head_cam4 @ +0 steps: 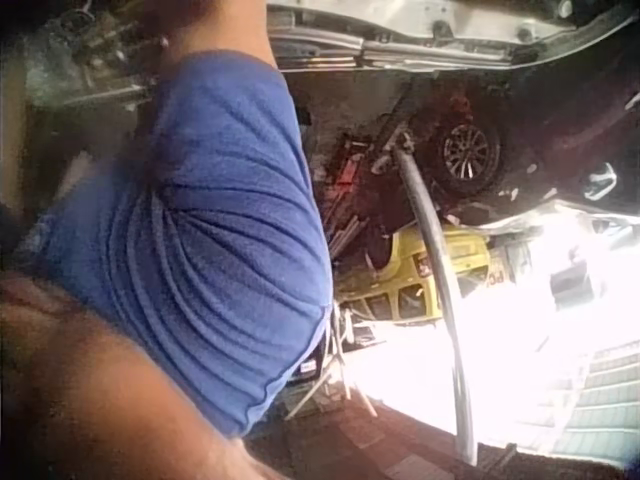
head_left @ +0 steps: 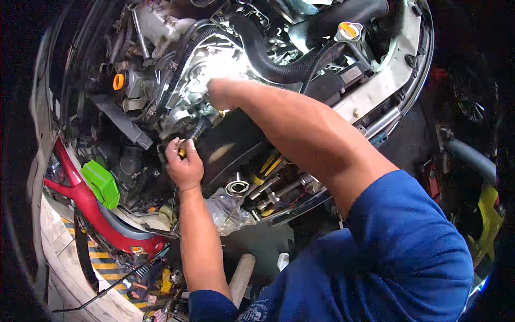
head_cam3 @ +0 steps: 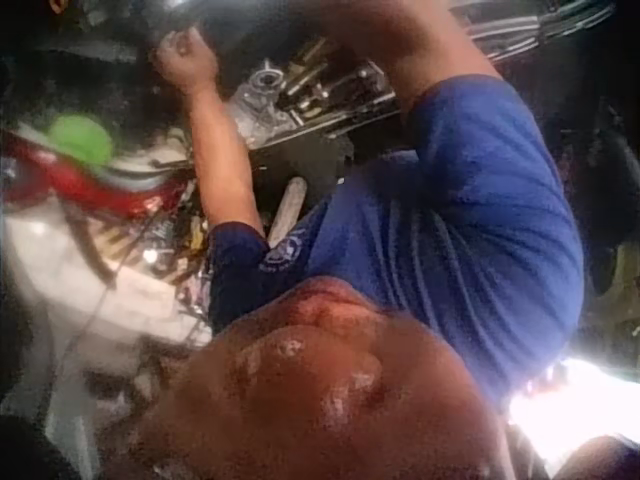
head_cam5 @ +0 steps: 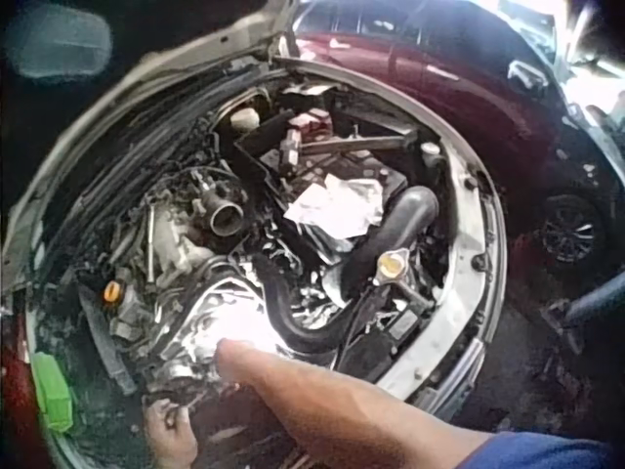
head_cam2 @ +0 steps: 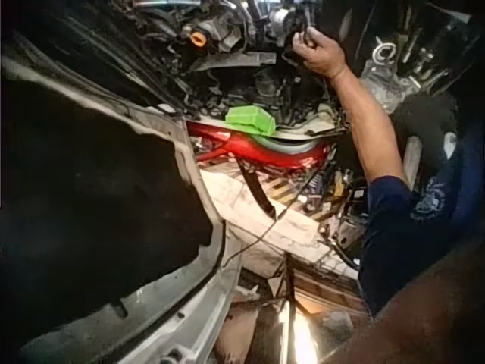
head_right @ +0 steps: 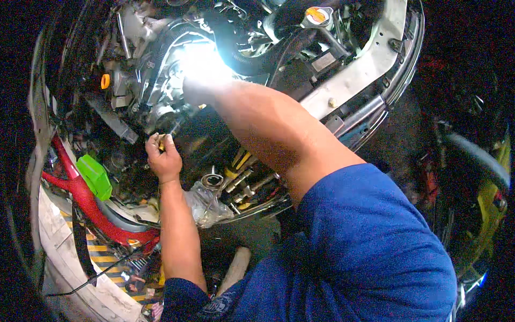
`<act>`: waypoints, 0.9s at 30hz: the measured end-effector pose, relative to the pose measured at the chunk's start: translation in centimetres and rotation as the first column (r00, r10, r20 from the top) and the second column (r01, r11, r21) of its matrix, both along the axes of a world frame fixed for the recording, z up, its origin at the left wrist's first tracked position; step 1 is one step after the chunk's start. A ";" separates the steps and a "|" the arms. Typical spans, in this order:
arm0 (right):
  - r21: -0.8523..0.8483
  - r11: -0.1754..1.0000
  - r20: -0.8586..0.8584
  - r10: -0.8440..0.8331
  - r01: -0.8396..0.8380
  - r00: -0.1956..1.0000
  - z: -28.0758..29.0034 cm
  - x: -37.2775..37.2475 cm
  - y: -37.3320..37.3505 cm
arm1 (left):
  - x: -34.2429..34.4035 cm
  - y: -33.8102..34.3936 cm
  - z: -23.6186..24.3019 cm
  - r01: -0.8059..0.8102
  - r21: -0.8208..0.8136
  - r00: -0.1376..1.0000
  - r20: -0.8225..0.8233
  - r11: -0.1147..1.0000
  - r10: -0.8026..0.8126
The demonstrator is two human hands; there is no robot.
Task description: The person works on a car engine by illuminating the engine bay with a light, handling parts inside the compartment, and wiping components with a cloth.
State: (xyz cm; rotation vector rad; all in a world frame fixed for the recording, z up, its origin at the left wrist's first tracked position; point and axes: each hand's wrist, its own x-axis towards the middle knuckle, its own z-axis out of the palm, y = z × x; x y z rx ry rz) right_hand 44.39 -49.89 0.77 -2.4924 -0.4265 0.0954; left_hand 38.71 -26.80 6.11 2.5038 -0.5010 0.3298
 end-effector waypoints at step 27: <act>0.206 0.946 -0.456 -0.133 0.249 0.880 1.9 -0.8 -2.0 | 3.5 -6.0 9.6 -0.130 0.420 0.965 -0.155 0.898 0.213</act>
